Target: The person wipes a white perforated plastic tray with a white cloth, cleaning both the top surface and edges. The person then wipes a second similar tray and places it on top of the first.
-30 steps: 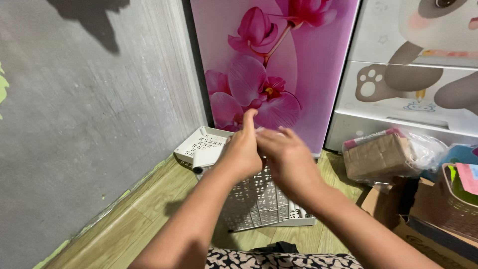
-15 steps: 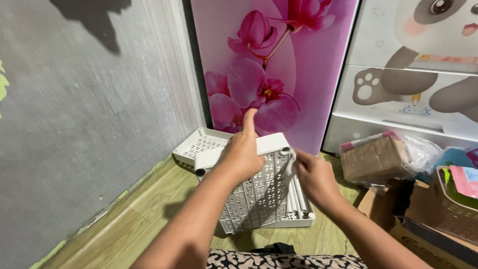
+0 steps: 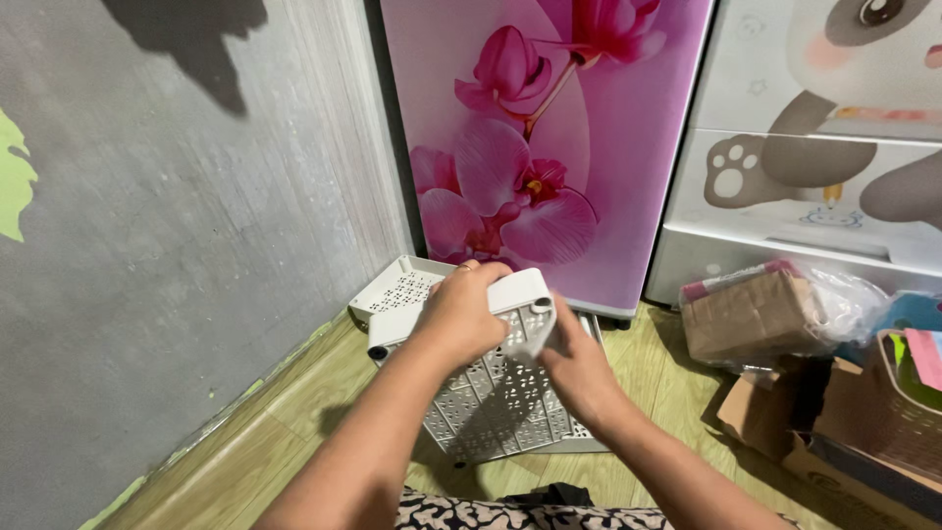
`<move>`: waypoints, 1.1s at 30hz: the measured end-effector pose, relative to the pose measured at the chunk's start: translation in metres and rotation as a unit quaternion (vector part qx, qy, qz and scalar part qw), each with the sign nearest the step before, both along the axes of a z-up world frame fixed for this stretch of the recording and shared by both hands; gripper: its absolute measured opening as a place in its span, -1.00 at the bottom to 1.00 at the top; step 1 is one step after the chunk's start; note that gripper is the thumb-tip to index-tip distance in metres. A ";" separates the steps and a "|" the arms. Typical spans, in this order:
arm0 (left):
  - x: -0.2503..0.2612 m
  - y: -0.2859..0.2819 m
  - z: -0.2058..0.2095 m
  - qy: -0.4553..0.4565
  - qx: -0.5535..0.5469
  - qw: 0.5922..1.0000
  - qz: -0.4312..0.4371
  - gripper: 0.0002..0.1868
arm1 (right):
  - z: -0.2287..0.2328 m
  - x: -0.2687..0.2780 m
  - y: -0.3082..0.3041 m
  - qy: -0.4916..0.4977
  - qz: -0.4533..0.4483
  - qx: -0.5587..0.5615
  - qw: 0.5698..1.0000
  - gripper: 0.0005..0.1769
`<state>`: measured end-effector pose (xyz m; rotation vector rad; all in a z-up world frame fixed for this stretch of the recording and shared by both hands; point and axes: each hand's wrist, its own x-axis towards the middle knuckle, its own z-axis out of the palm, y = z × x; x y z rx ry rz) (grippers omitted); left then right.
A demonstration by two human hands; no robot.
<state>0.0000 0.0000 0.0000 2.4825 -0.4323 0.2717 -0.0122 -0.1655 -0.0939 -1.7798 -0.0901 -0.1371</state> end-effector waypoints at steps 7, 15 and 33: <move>0.007 0.021 -0.008 -0.011 -0.046 0.999 -0.013 -0.42 | -0.014 -0.007 -0.006 0.187 0.084 -0.085 0.975 -0.12; 0.026 0.025 -0.016 -0.041 -0.043 0.998 -0.016 -0.38 | 0.032 -0.002 0.012 -0.053 0.084 -0.013 0.995 0.03; 0.038 0.029 -0.010 -0.018 -0.054 0.997 -0.046 -0.38 | -0.135 0.022 -0.034 0.320 0.103 -0.053 0.940 0.04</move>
